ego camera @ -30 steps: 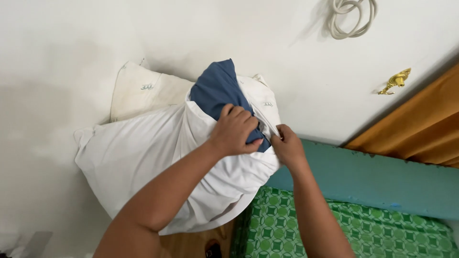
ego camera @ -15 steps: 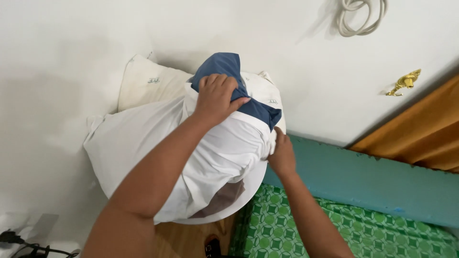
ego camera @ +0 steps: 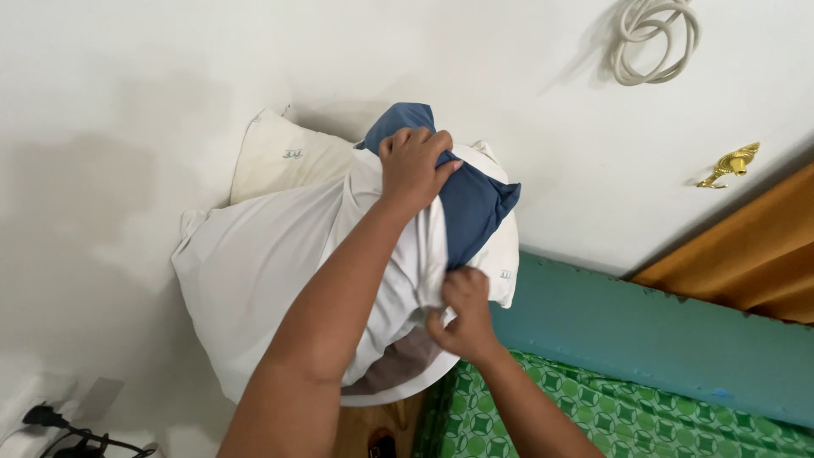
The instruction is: The person puts a blue pillowcase on a pillow, folds a white sheet, and places it on a chair. They then pick up a broom and dustpan, place them against a wall, and finally put a fitted sheet on a mattress.
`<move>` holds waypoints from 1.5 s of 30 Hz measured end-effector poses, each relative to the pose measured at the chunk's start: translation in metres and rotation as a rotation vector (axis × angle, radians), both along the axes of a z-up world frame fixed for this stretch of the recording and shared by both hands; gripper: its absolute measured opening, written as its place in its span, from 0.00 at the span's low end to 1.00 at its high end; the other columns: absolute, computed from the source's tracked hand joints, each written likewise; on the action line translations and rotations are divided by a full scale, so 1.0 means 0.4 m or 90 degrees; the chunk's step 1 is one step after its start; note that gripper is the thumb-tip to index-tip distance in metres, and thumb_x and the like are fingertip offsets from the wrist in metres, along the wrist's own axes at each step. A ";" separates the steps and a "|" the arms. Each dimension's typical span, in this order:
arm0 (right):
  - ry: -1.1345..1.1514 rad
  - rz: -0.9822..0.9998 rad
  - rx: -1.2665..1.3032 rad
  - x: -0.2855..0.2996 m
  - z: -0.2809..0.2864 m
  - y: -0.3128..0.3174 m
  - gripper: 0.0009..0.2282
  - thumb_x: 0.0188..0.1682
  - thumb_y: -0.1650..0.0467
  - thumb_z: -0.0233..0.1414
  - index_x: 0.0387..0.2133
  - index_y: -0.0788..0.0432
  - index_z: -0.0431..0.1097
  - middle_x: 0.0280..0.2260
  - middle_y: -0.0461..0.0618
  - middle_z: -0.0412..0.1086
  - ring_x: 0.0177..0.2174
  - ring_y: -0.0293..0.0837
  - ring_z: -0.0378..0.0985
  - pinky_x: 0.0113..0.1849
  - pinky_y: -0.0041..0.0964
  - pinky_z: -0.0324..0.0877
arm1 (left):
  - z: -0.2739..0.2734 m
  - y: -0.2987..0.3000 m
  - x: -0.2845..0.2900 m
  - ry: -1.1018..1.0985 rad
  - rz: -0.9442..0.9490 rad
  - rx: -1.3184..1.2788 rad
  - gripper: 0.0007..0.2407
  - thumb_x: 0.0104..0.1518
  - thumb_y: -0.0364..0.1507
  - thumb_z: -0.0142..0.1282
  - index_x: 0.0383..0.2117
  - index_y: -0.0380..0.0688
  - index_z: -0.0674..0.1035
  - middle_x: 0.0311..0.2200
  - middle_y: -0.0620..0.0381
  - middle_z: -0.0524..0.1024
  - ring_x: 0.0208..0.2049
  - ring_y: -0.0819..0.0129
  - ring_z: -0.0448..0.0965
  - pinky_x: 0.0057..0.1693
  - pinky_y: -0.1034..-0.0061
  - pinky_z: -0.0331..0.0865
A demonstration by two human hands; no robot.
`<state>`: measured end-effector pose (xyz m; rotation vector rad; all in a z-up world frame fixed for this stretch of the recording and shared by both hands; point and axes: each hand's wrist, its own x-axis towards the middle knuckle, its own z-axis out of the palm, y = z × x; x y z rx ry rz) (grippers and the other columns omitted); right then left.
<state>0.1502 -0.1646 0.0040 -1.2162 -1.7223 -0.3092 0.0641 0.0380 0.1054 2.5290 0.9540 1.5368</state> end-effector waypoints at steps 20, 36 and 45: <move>0.646 0.079 -0.239 0.170 -0.133 0.211 0.25 0.49 0.70 0.59 0.59 0.63 0.60 0.46 0.50 0.71 0.40 0.38 0.72 0.39 0.32 0.70 | -0.110 -0.212 -0.047 -0.061 -0.127 0.008 0.22 0.50 0.35 0.67 0.53 0.46 0.78 0.55 0.47 0.67 0.58 0.48 0.66 0.63 0.53 0.60; 0.864 0.121 -0.479 0.236 -0.013 0.255 0.34 0.44 0.62 0.60 0.62 0.63 0.54 0.57 0.58 0.67 0.52 0.49 0.75 0.48 0.44 0.74 | -0.187 -0.218 -0.160 0.067 -0.071 0.167 0.22 0.45 0.22 0.57 0.50 0.55 0.78 0.65 0.52 0.61 0.69 0.48 0.53 0.68 0.32 0.37; 0.847 -0.056 -0.267 0.231 -0.054 0.201 0.31 0.44 0.63 0.62 0.57 0.70 0.63 0.51 0.62 0.71 0.46 0.56 0.79 0.40 0.50 0.80 | -0.252 -0.212 -0.241 0.247 -0.252 0.187 0.02 0.52 0.25 0.55 0.28 0.47 0.79 0.33 0.59 0.75 0.48 0.59 0.71 0.63 0.60 0.61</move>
